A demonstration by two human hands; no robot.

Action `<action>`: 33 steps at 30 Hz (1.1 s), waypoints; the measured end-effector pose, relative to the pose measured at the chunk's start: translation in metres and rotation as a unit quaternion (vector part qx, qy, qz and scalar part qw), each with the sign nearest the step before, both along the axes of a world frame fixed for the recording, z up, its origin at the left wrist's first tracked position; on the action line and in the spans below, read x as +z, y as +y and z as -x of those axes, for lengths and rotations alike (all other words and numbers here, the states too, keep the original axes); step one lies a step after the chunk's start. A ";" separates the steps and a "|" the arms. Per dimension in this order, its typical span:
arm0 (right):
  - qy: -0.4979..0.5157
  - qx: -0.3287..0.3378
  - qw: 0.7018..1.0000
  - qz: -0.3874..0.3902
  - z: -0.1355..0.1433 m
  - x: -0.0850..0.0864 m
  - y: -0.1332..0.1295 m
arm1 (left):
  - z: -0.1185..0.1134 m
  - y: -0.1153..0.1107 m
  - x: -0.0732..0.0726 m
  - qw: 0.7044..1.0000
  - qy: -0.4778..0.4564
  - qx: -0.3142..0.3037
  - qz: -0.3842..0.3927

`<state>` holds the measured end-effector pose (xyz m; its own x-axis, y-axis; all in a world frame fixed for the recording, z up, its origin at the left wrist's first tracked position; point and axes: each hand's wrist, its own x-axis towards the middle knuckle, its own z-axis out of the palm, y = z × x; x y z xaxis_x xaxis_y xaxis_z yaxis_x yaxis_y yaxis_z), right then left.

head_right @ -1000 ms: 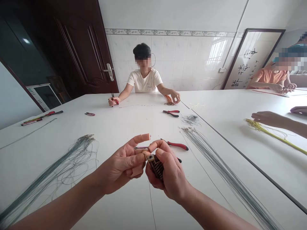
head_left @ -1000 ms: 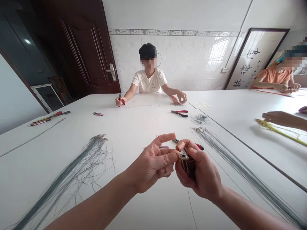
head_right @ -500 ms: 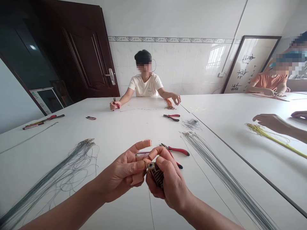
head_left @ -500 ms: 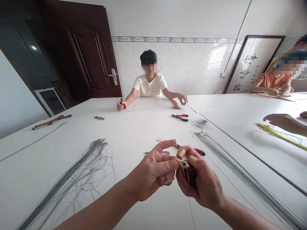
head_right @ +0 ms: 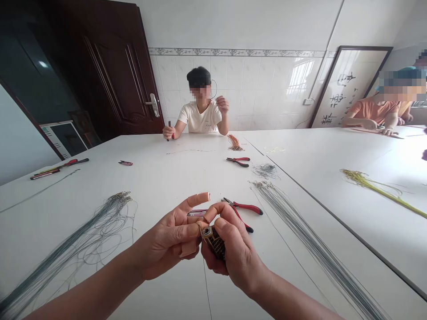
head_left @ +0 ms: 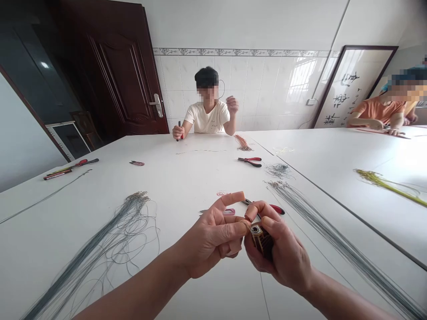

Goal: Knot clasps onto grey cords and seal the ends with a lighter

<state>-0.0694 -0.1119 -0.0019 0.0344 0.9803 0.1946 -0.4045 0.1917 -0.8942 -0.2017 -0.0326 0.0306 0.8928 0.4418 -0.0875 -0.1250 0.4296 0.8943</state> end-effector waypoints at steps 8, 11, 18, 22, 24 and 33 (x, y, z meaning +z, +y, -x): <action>-0.010 0.016 1.000 -0.012 -0.002 0.000 -0.002 | 0.002 0.000 -0.001 1.000 -0.002 -0.014 -0.009; -0.017 0.012 1.000 -0.014 -0.001 0.001 -0.003 | 0.002 0.000 0.000 1.000 -0.005 -0.018 -0.008; -0.029 0.014 0.999 -0.015 -0.001 -0.001 -0.002 | 0.002 0.001 -0.001 1.000 -0.003 -0.015 -0.007; -0.052 0.010 0.998 -0.023 -0.003 0.000 -0.003 | 0.002 0.001 -0.001 1.000 0.002 -0.014 -0.013; -0.065 0.006 0.997 -0.031 -0.003 0.001 -0.004 | 0.002 0.001 0.000 1.000 0.001 -0.016 -0.014; -0.089 0.000 0.995 -0.043 -0.003 0.003 -0.005 | 0.002 0.001 -0.001 1.000 0.002 -0.016 -0.010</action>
<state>-0.0668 -0.1169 0.0012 -0.0079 0.9595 0.2817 -0.2414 0.2716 -0.9316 -0.2042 -0.0313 0.0299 0.9059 0.4152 -0.0830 -0.1076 0.4152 0.9034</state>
